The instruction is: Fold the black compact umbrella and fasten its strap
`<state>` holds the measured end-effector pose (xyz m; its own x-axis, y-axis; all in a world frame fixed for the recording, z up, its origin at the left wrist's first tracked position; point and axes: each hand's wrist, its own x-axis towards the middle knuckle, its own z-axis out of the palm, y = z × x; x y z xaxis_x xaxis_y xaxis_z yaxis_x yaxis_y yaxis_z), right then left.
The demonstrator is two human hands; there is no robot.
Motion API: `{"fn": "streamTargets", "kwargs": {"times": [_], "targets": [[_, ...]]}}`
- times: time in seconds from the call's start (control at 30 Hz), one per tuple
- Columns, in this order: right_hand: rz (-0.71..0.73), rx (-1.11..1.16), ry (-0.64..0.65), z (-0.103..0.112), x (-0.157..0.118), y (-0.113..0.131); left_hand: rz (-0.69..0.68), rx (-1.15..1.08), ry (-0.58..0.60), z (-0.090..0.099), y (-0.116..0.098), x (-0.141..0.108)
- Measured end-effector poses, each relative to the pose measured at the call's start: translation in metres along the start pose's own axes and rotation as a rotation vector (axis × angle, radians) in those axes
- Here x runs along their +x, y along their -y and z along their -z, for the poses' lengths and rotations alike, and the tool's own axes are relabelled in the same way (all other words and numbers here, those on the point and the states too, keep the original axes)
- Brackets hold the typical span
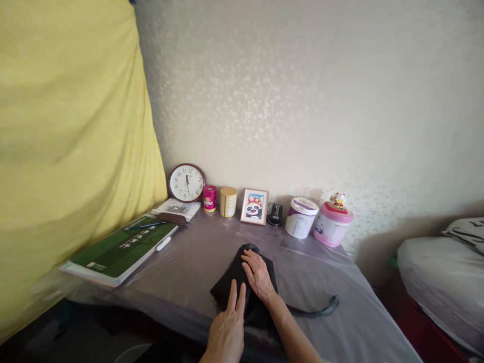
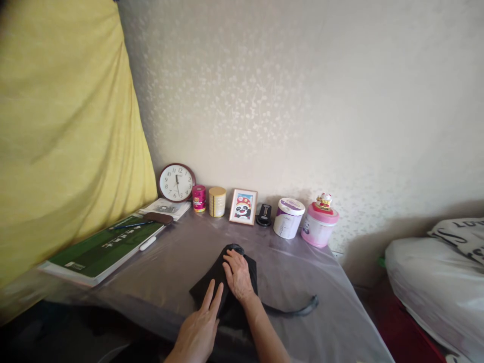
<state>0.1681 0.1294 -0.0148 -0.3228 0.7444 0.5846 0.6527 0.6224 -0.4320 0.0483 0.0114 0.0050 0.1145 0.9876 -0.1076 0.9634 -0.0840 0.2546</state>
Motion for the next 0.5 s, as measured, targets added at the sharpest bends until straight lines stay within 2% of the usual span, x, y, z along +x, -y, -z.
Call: {"fn": "streamTargets", "kwargs": {"times": [0.17, 0.3, 0.4, 0.5], "targets": [[-0.031, -0.024, 0.060, -0.013, 0.030, -0.030, -0.010, 0.002, -0.014, -0.009, 0.003, 0.004], [-0.188, -0.053, 0.078, -0.015, 0.048, -0.044, 0.016, 0.021, -0.028, -0.015, 0.002, 0.005], [-0.312, -0.110, -0.004, -0.010, 0.047, -0.047, 0.035, 0.022, -0.027, -0.016, -0.001, 0.006], [-0.389, -0.147, -0.083, -0.002, 0.030, -0.042, 0.038, 0.016, -0.011, -0.010, -0.005, 0.005]]}}
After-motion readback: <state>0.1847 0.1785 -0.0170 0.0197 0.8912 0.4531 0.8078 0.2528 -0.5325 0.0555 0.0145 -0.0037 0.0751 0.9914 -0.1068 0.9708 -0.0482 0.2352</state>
